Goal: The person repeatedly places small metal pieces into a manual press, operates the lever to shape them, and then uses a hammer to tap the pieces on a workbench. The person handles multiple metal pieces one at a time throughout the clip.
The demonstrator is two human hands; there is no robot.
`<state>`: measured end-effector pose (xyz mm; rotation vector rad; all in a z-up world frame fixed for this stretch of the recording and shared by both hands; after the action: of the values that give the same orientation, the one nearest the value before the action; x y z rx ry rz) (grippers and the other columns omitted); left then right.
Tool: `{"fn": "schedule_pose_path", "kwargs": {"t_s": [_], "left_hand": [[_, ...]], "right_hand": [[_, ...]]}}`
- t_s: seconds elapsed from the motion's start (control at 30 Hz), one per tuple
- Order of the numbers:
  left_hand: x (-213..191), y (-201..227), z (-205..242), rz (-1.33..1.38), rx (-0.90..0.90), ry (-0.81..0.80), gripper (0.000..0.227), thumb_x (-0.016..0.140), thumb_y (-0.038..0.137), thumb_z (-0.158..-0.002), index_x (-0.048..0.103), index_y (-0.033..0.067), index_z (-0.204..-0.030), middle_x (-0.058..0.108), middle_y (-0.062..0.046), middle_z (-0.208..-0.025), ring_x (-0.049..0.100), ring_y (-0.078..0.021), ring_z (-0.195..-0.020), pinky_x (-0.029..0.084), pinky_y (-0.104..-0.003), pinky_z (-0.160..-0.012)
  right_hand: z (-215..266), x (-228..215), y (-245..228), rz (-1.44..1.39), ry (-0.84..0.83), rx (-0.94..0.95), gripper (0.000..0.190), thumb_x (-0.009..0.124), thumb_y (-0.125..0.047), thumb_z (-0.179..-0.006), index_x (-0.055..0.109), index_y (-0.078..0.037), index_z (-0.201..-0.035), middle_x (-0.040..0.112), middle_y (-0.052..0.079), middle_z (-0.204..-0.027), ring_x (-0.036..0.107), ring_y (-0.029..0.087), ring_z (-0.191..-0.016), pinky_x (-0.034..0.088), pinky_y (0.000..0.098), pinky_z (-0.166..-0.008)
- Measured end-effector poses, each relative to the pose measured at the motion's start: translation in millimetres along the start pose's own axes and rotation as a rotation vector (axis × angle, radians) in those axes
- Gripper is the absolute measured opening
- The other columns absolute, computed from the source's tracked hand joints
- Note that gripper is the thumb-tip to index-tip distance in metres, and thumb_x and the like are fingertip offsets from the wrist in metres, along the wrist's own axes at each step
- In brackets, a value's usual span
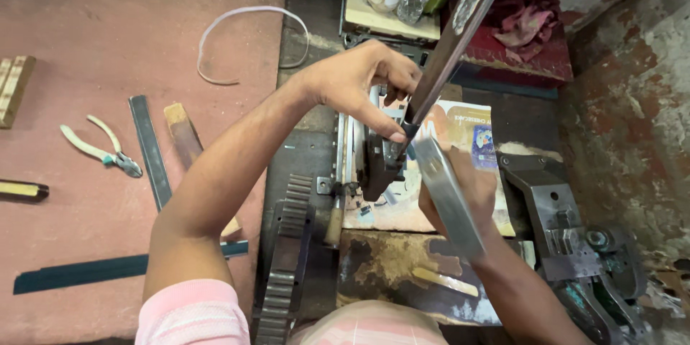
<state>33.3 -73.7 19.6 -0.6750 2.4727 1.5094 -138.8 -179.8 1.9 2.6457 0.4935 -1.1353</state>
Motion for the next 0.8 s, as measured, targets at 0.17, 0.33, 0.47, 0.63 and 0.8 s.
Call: {"fn": "schedule_pose_path", "kwargs": {"t_s": [0.17,0.33,0.47,0.63,0.8], "left_hand": [[-0.6,7.0,1.8,-0.042,-0.034,0.025,0.049,0.092,0.027,-0.076,0.074,-0.0024,-0.111,0.068,-0.005,-0.106,0.063,-0.0124,-0.093,0.053,-0.028,-0.081],[6.4,49.9,15.2,-0.524,0.047,0.293,0.060,0.096,0.028,-0.077,0.055,-0.0006,-0.110,0.060,-0.010,-0.104,0.060,-0.0227,-0.093,0.054,-0.032,-0.081],[36.9,107.5,32.3,-0.872,0.280,0.476,0.059,0.089,0.021,-0.086,0.048,-0.0019,-0.121,0.052,-0.014,-0.118,0.053,-0.0333,-0.110,0.051,-0.044,-0.092],[88.2,144.4,25.7,-1.267,0.353,0.428,0.046,0.086,0.024,-0.093,0.049,0.0059,-0.113,0.048,-0.018,-0.125,0.052,-0.0324,-0.115,0.055,-0.038,-0.087],[140.5,144.2,29.4,-1.030,0.234,0.574,0.044,0.083,0.015,-0.097,0.057,-0.0088,-0.123,0.051,-0.018,-0.124,0.056,-0.0305,-0.112,0.056,-0.040,-0.090]], "right_hand": [[13.3,4.6,6.9,0.008,-0.089,-0.002,0.020,0.067,0.007,-0.081,0.064,-0.003,-0.097,0.058,0.013,-0.088,0.058,0.025,-0.058,0.046,0.0378,-0.050],[116.1,59.4,83.2,-0.814,-0.567,1.091,0.017,0.071,-0.012,-0.091,0.056,-0.008,-0.099,0.045,0.005,-0.063,0.044,0.017,-0.049,0.036,0.0351,-0.042],[205.1,98.5,136.3,-0.526,-0.802,1.207,0.012,0.067,-0.011,-0.091,0.064,-0.002,-0.098,0.057,0.007,-0.057,0.058,0.024,-0.051,0.048,0.0409,-0.049],[237.7,73.4,145.4,-0.066,-0.351,0.463,0.018,0.076,-0.013,-0.086,0.074,-0.005,-0.102,0.074,0.016,-0.094,0.069,0.037,-0.089,0.055,0.0440,-0.080],[275.9,35.8,79.2,-0.315,-0.324,0.455,0.038,0.079,-0.019,-0.078,0.071,-0.004,-0.112,0.072,0.017,-0.104,0.067,0.036,-0.097,0.052,0.0437,-0.086]]}}
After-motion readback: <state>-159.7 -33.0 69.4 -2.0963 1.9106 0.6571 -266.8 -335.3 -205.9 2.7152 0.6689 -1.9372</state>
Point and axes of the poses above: each hand's wrist, its own z-axis away from the middle knuckle, its own x-axis out of the palm, y = z × x, the point moved 6 cm from there along -z, towards the middle knuckle
